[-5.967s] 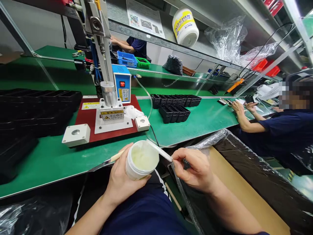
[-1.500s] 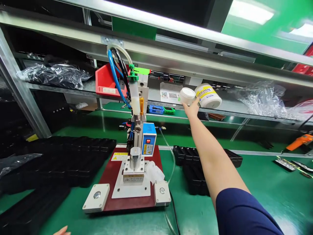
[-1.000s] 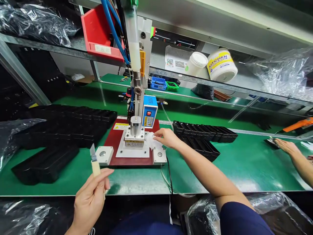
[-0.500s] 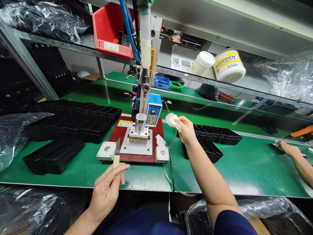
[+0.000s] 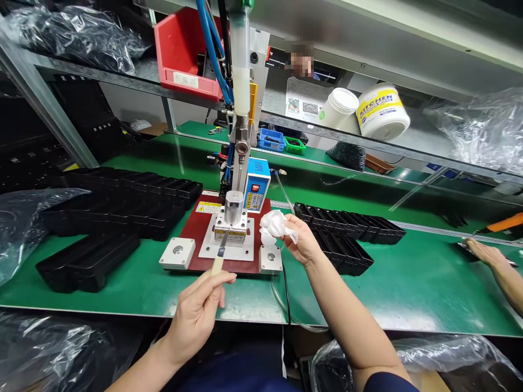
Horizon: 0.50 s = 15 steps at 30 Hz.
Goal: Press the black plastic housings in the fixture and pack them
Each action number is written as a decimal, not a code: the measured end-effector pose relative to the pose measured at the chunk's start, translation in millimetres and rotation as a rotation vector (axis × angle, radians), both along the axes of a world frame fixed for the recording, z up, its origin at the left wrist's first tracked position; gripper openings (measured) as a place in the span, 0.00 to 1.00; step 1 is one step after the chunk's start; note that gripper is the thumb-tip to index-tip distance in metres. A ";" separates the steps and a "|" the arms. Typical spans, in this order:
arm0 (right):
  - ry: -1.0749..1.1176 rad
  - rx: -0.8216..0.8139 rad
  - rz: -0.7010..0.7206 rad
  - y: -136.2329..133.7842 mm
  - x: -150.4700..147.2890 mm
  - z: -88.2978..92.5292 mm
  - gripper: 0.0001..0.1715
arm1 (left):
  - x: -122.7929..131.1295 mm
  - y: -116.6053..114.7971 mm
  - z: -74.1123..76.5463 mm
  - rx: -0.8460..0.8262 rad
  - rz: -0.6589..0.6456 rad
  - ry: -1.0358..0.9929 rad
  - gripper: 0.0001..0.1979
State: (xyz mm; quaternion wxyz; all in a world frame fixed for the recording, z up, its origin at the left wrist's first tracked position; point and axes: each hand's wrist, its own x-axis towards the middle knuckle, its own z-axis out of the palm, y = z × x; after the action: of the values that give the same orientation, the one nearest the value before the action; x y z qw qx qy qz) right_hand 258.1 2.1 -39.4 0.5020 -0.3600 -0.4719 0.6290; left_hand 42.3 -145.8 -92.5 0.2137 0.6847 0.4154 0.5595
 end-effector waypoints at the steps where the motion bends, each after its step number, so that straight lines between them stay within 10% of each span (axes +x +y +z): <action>1: 0.022 -0.011 0.012 -9.5 -6.1 1.2 0.20 | 3.8 3.2 3.2 -0.005 -0.028 -0.021 0.16; 15: 0.296 -0.047 0.167 -87.8 -64.1 3.9 0.21 | 36.7 20.7 15.2 -0.125 -0.182 -0.110 0.10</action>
State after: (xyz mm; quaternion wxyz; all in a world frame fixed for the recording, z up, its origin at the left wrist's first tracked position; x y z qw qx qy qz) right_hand 194.0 -85.8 -35.5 0.5036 -0.2344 -0.4063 0.7255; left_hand 79.0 -125.1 -77.3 0.3284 0.6731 0.3733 0.5475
